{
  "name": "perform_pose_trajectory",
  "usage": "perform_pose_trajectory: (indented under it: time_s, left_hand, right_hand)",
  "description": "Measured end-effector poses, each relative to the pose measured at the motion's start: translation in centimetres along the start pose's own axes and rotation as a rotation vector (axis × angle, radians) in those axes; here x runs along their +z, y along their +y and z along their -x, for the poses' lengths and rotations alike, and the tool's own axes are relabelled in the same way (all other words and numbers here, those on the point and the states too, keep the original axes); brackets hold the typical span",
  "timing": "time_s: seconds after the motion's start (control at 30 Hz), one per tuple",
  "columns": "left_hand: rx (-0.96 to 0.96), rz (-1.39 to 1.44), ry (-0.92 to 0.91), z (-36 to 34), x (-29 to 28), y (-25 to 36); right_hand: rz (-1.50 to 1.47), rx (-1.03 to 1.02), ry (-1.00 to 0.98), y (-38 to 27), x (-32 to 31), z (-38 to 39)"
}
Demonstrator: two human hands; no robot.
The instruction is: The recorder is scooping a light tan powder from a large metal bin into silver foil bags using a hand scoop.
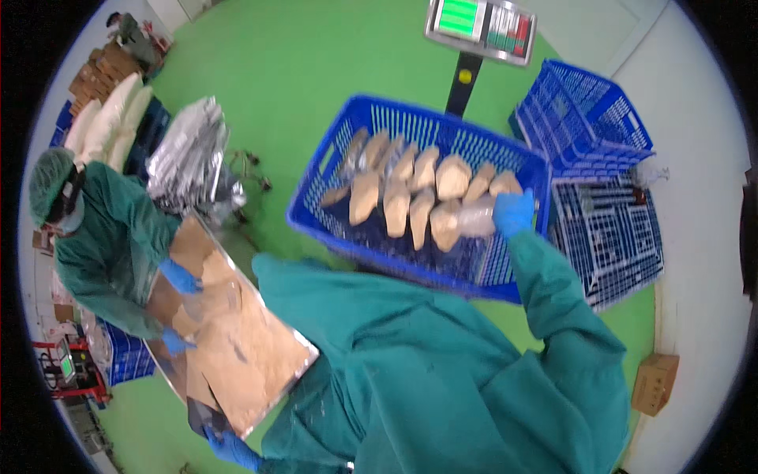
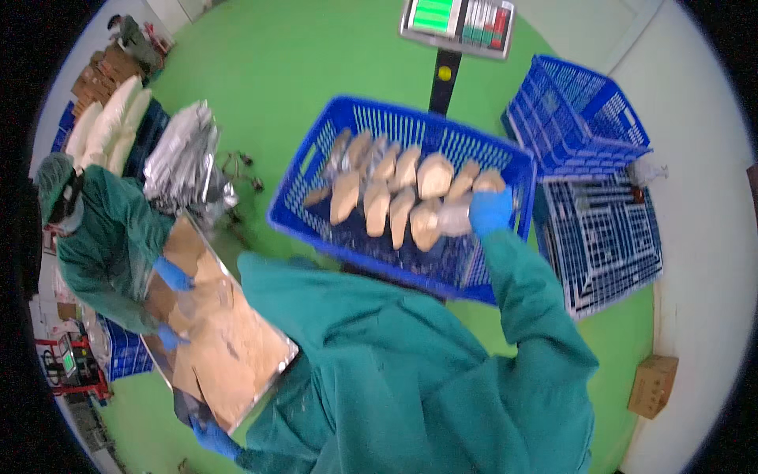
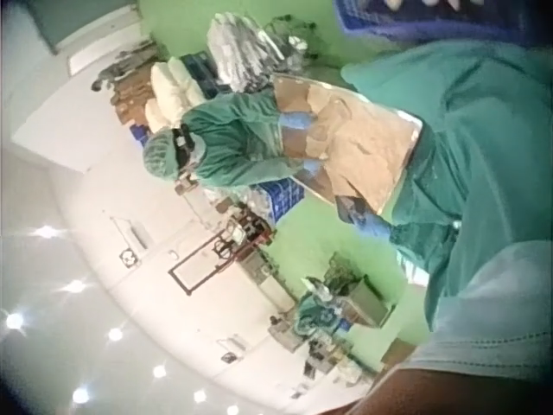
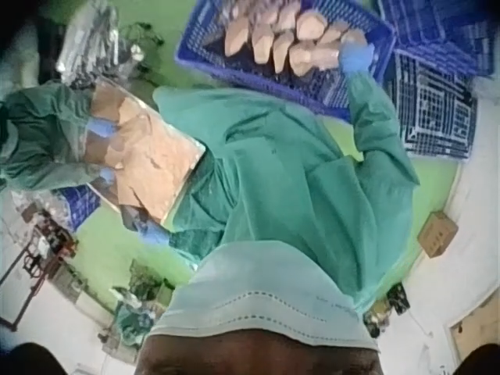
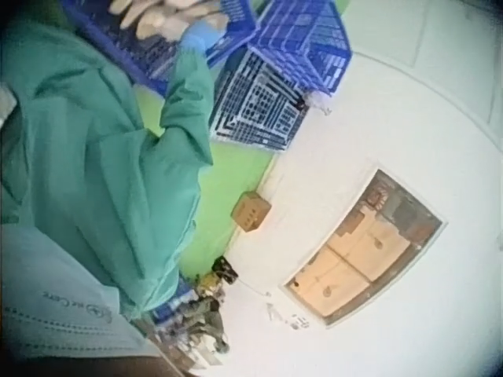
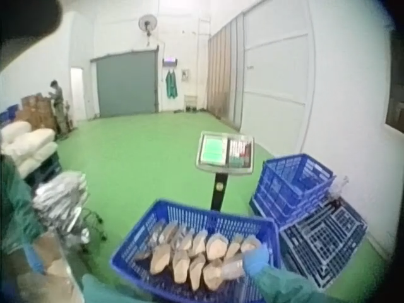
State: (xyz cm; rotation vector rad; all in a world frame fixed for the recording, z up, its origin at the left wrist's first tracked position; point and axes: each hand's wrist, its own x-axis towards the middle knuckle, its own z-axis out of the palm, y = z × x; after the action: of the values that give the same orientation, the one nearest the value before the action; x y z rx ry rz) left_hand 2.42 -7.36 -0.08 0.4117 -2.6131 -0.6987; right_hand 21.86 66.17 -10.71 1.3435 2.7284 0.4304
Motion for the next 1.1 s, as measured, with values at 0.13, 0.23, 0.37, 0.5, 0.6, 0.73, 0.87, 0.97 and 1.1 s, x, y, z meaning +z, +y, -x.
perform_pose_trajectory:
  time_s: [0.13, 0.23, 0.37, 0.5, 0.6, 0.73, 0.87, 0.97, 1.1]
  left_hand:
    - [-0.03, -0.13, 0.046, 0.3, -0.1, 1.5]
    - [0.022, -0.016, 0.101, 0.4, 0.1, 0.9]
    - [0.032, 0.052, 0.11, -0.3, 0.5, -0.7]
    - [0.123, 0.154, 0.086, -0.9, 1.0, -0.4]
    - [0.049, 0.464, 0.036, -0.4, 1.2, -0.5]
    - [0.037, 0.342, 0.087, -1.2, 1.4, -3.4]
    - [-0.106, 0.15, 0.209, -3.7, 2.9, -8.2]
    - [-0.124, 0.024, 0.211, -6.2, 5.5, -10.8]
    - [-0.18, 0.12, 0.246, -8.3, 8.6, -13.6]
  right_hand:
    - [-0.047, 0.079, -0.156, 0.5, -1.6, 0.2]
    - [-0.177, 0.116, -0.277, 0.3, -3.8, 0.0]
    - [-0.438, 0.008, -0.257, -1.9, -6.7, -0.6]
    - [-0.697, -0.221, -0.118, -7.8, -9.6, -2.0]
    - [-0.855, -0.491, -0.106, -16.2, -12.9, -2.3]
    - [-0.967, -1.012, -0.18, -29.6, -19.8, 1.3]
    - [-0.718, -1.435, -0.244, -42.6, -24.9, 8.6]
    - [-0.202, -1.682, 0.098, -52.0, -23.6, 13.0]
    - [0.236, -1.772, 0.547, -65.3, -16.7, 15.2]
